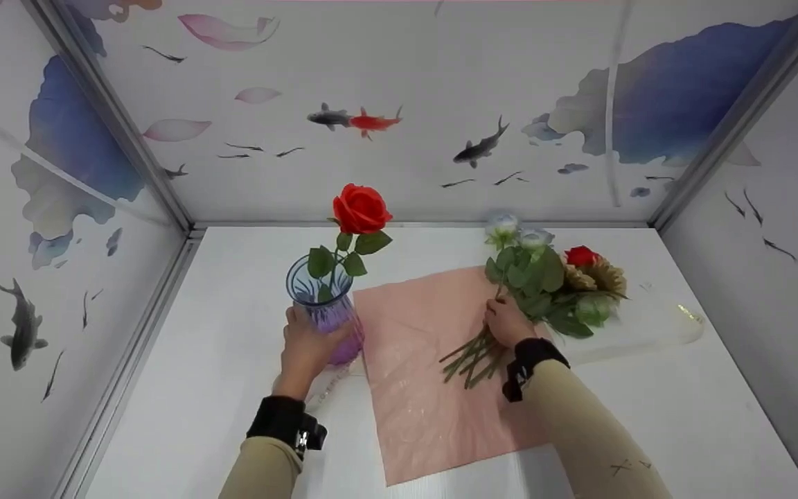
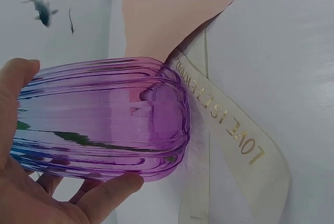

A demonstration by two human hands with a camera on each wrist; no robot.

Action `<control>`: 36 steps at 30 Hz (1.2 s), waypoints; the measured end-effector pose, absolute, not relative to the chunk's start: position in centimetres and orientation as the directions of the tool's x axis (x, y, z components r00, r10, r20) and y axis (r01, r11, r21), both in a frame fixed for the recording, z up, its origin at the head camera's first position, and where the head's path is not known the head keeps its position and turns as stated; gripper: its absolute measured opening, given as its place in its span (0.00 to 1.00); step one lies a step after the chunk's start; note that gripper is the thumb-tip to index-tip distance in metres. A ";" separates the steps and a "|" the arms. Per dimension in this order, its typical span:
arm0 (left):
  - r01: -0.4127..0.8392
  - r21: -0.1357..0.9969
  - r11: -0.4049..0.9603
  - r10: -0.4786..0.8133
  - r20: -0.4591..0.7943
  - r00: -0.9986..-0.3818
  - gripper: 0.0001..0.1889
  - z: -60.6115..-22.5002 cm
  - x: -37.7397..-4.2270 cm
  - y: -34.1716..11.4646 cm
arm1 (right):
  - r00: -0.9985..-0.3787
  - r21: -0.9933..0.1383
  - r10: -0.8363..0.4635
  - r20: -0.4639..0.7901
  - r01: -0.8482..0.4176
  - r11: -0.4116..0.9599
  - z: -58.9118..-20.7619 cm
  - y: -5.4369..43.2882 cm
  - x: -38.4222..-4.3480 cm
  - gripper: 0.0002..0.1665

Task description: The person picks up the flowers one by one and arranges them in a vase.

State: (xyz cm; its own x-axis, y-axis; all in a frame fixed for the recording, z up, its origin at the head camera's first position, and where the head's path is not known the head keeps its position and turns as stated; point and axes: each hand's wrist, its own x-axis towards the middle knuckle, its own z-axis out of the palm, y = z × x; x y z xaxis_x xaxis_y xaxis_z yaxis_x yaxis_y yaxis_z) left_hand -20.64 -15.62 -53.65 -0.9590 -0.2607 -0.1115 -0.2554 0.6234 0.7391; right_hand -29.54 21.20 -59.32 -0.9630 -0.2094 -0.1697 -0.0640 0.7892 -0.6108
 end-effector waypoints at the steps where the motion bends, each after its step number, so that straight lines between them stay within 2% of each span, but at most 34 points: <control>1: -0.256 0.739 0.624 -0.261 -0.112 -0.959 0.60 -53.7 -20.7 -15.6 | -0.964 -0.604 -0.205 -0.170 -0.062 0.794 -59.2 21.2 -29.6 0.24; 2: -0.255 0.738 0.624 -0.261 -0.110 -0.959 0.60 -53.7 -20.7 -15.7 | -0.965 -0.583 -0.200 -0.172 -0.064 0.810 -59.0 21.3 -29.7 0.24; 3: -0.255 0.739 0.624 -0.262 -0.109 -0.959 0.60 -53.7 -20.7 -15.7 | -0.964 -0.626 -0.114 -0.239 0.063 0.777 -57.7 20.8 -29.3 0.27; 9: -0.261 0.741 0.619 -0.269 -0.112 -0.957 0.60 -53.7 -20.5 -15.7 | -0.957 -0.661 -0.091 -0.276 0.120 0.741 -56.7 20.8 -29.5 0.23; 12: -0.264 0.740 0.619 -0.272 -0.113 -0.956 0.59 -53.7 -20.5 -15.7 | -0.958 -0.662 -0.100 -0.270 0.109 0.742 -56.5 20.7 -29.6 0.23; 15: -0.260 0.736 0.625 -0.271 -0.107 -0.957 0.59 -53.7 -20.6 -15.6 | -0.985 -0.603 -0.100 -0.140 0.005 0.798 -56.6 20.5 -29.6 0.24; 18: -0.257 0.735 0.627 -0.269 -0.106 -0.957 0.59 -53.6 -20.6 -15.6 | -0.992 -0.442 -0.101 0.074 -0.124 0.888 -57.0 20.5 -29.4 0.20; 21: -0.257 0.735 0.627 -0.266 -0.108 -0.958 0.59 -53.6 -20.5 -15.6 | -0.973 -0.281 -0.131 0.189 -0.182 0.942 -57.5 20.5 -29.3 0.18; 24: -0.265 0.733 0.627 -0.268 -0.117 -0.956 0.60 -53.6 -20.6 -15.6 | -0.979 -0.204 -0.163 0.122 -0.185 0.961 -57.9 20.7 -29.2 0.21; 28: -0.279 0.737 0.616 -0.274 -0.132 -0.953 0.60 -53.5 -20.6 -15.5 | -0.984 -0.172 -0.152 -0.099 -0.133 0.976 -58.2 21.0 -29.2 0.27; 32: -0.280 0.738 0.614 -0.278 -0.130 -0.952 0.59 -53.5 -20.6 -15.5 | -0.969 -0.216 -0.105 -0.225 -0.056 0.975 -58.5 20.8 -29.6 0.33; 36: -0.274 0.733 0.622 -0.276 -0.122 -0.953 0.59 -53.5 -20.5 -15.4 | -0.966 -0.292 -0.057 -0.252 0.020 0.956 -58.5 20.4 -29.8 0.34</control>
State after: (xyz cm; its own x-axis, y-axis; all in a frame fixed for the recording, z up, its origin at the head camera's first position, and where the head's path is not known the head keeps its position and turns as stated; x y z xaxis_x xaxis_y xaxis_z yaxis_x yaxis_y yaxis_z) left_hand -20.55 -15.44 -53.53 -0.9533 -0.2762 -0.1221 -0.2742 0.6222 0.7333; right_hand -29.85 20.37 -58.46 -0.9661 -0.0565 -0.2519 0.0202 0.9562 -0.2920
